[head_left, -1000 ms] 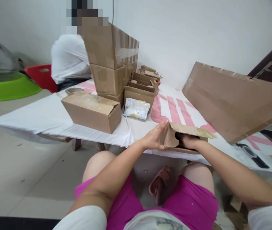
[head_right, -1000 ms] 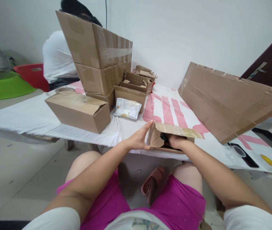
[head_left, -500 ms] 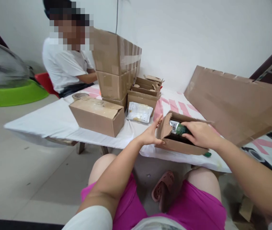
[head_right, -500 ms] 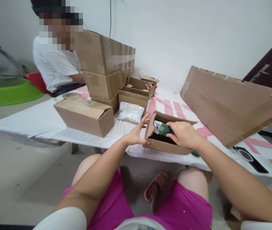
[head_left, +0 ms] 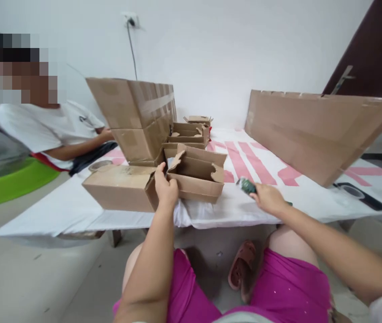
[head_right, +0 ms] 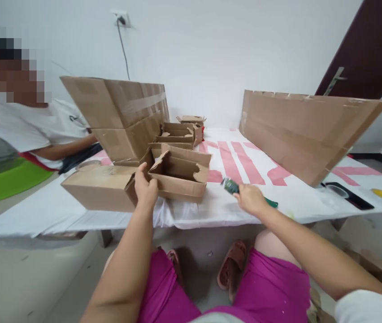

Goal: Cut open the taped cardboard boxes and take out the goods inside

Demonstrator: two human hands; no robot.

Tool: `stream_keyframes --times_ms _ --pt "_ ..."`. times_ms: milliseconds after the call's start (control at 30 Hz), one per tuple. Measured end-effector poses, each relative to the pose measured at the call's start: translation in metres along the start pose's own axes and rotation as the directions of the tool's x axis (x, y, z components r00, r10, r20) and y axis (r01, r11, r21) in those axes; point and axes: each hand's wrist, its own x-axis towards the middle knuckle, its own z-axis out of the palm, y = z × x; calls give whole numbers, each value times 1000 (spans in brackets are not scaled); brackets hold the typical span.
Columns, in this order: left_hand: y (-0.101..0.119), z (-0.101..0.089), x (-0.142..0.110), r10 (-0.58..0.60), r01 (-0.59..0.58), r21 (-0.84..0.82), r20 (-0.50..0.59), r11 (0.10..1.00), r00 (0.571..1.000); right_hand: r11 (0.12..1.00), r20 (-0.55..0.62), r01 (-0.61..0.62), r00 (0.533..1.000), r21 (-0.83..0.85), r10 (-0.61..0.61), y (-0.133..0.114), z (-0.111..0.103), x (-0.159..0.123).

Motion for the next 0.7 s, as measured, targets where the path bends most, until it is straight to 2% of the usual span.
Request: stream_keyframes --times_ms 100,233,300,333,367,400,433,467,500,533,600,700 --pt "27 -3 -10 251 -225 219 -98 949 963 995 -2 79 997 61 -79 -17 38 -14" --pt "63 -3 -38 457 -386 334 -165 860 874 989 -90 72 994 127 -61 -24 66 -25" --pt "77 3 -62 518 -483 272 -75 833 852 988 -130 41 991 151 -21 -22 76 -31" --pt "83 8 -75 538 -532 195 24 824 842 986 -158 31 987 163 -5 -22 82 -34" --pt "88 14 -88 548 -568 96 175 817 818 984 -191 28 982 176 6 -22 87 -38" --pt "91 21 -100 531 -570 2 361 822 767 982 -227 31 974 187 12 -22 92 -41" --pt "93 29 -108 463 -531 -39 548 846 697 979 -262 38 965 199 16 -23 96 -44" --pt "93 37 -114 336 -466 -1 695 885 636 977 -292 46 956 210 18 -23 100 -47" --pt "92 45 -115 173 -402 106 783 909 598 974 -311 55 950 220 16 -23 102 -48" --pt "89 51 -112 5 -348 245 810 905 586 972 -316 63 949 228 13 -23 103 -49" --pt "79 58 -98 -232 -275 482 753 832 615 967 -313 75 950 242 5 -23 104 -49" --pt "61 57 -67 -332 -245 596 690 765 644 964 -307 76 952 254 6 -22 102 -49"
